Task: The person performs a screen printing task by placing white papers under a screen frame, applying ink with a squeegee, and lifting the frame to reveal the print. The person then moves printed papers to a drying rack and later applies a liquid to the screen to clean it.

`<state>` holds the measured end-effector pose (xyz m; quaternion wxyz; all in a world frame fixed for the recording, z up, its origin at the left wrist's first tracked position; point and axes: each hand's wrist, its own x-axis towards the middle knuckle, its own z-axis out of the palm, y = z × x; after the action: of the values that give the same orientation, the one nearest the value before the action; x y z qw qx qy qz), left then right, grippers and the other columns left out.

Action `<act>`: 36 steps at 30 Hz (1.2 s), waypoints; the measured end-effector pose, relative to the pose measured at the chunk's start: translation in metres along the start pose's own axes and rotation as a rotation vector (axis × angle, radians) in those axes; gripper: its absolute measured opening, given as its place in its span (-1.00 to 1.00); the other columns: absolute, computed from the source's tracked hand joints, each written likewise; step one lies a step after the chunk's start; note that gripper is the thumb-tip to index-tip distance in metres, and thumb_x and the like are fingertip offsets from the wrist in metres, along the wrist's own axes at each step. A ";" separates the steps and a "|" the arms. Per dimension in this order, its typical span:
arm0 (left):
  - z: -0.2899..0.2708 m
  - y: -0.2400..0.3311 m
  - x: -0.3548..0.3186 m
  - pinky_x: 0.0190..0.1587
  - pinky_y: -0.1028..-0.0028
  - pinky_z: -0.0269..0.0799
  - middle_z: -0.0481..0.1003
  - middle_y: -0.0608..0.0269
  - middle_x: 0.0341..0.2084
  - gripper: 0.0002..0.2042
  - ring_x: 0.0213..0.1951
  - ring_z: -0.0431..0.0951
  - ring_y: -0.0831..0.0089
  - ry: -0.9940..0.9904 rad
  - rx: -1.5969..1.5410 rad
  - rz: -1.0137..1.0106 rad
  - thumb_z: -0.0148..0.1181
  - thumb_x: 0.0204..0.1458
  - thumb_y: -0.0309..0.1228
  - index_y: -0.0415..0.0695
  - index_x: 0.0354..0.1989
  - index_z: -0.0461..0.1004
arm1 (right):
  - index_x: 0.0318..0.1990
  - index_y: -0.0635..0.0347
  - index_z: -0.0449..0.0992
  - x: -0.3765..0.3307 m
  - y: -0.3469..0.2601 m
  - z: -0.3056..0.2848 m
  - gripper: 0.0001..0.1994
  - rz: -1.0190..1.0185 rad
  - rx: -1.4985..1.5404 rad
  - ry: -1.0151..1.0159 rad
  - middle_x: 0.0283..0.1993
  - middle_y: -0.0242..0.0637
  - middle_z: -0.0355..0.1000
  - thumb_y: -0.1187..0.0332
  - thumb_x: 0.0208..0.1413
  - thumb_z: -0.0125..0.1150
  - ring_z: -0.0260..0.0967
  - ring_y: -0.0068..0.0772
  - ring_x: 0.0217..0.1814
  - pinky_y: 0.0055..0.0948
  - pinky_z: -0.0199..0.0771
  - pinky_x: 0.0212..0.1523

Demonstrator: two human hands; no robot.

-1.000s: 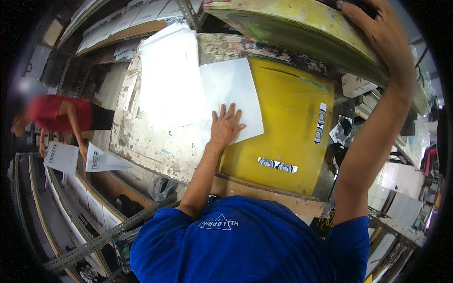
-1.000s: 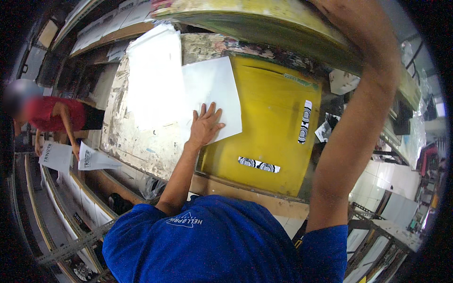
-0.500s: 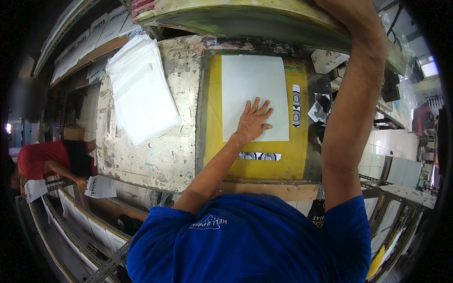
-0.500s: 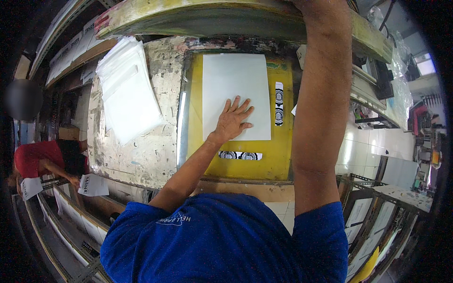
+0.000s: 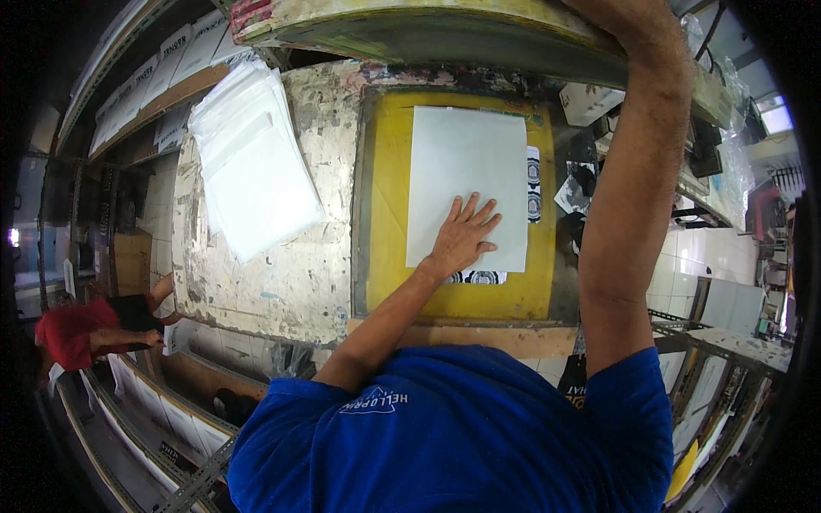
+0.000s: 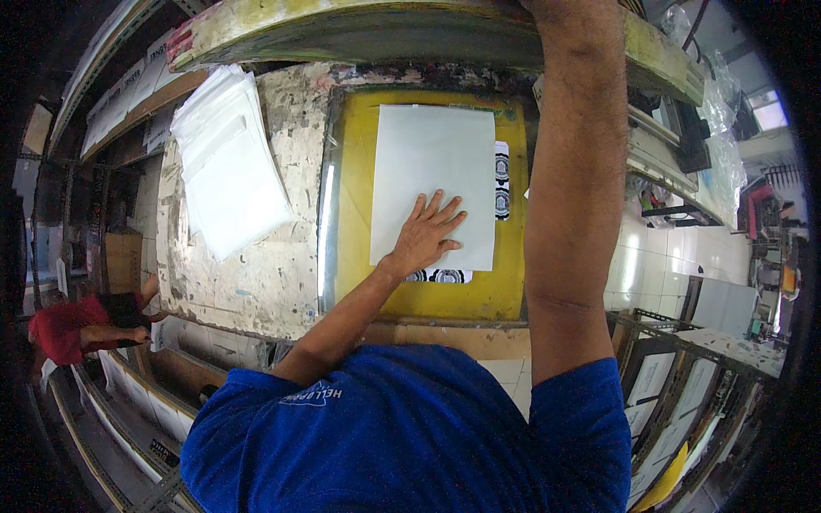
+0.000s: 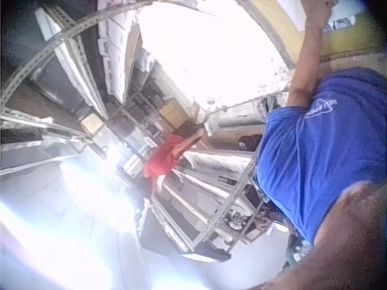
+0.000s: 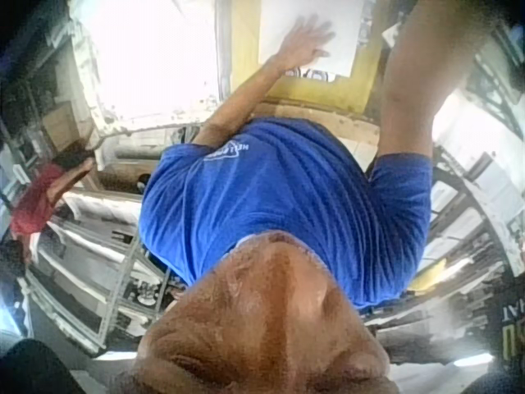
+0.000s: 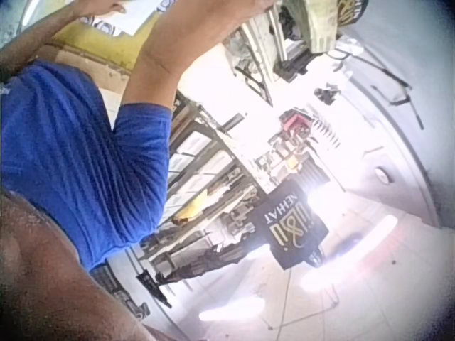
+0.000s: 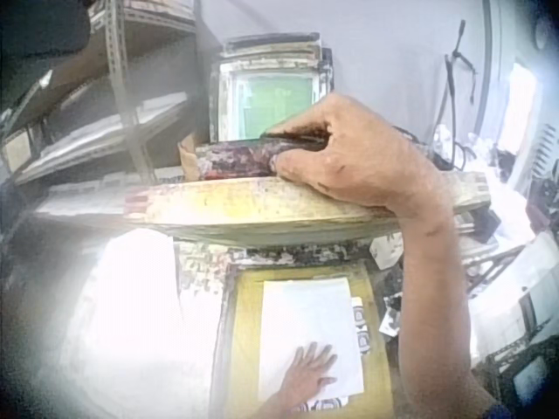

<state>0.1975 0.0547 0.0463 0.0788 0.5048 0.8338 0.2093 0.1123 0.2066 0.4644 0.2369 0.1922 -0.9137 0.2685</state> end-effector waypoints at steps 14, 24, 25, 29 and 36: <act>-0.118 -0.009 -0.027 0.20 0.20 0.31 0.49 -0.05 0.10 -0.16 0.16 0.47 0.13 0.922 -0.578 -0.230 0.48 -0.09 -0.29 -0.29 0.37 0.20 | -0.06 0.37 0.64 -0.029 -0.028 0.020 -0.65 0.023 -0.205 0.012 -0.37 -0.14 0.62 0.32 0.07 0.20 0.47 -0.49 -0.47 -0.51 0.50 -0.39; -0.140 0.014 -0.136 0.19 0.27 0.39 0.44 0.07 0.08 0.06 0.10 0.48 0.26 1.036 -1.215 -0.536 0.67 -0.35 -0.38 -0.39 0.37 0.11 | 0.09 -0.06 0.63 -0.181 -0.055 0.102 -0.38 0.122 -0.262 -0.037 -0.30 -0.14 0.47 0.49 -0.31 0.41 0.38 -0.10 -0.30 -0.24 0.45 -0.18; -0.122 0.011 -0.153 0.20 0.29 0.38 0.44 0.07 0.09 0.00 0.11 0.47 0.28 0.953 -1.222 -0.617 0.66 -0.35 -0.41 -0.39 0.33 0.17 | 0.09 -0.07 0.63 -0.192 -0.054 0.111 -0.39 0.187 -0.211 -0.066 -0.30 -0.13 0.47 0.49 -0.30 0.41 0.39 -0.09 -0.29 -0.23 0.45 -0.18; -0.060 -0.008 -0.192 0.17 0.32 0.40 0.42 0.04 0.13 -0.08 0.10 0.47 0.27 0.848 -0.969 -0.540 0.64 -0.37 -0.47 -0.36 0.28 0.29 | 0.07 -0.07 0.64 -0.238 -0.038 0.156 -0.44 0.319 -0.057 -0.105 -0.32 -0.10 0.47 0.48 -0.23 0.41 0.39 -0.07 -0.31 -0.20 0.44 -0.19; -0.030 -0.029 -0.208 0.32 0.09 0.14 0.26 -0.10 0.31 -0.16 0.25 0.25 -0.03 0.696 -0.274 -0.535 0.58 -0.39 -0.23 -0.21 0.20 0.44 | 0.34 -0.24 0.37 -0.299 -0.016 0.224 -0.21 0.322 -0.307 -0.483 -0.14 -0.22 0.39 0.36 -0.18 0.44 0.30 -0.15 -0.03 -0.01 0.19 0.09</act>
<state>0.2637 -0.1470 0.0440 -0.0888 0.1561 0.8763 0.4470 0.2894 0.1306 0.1444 -0.0061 0.0653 -0.9920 0.1082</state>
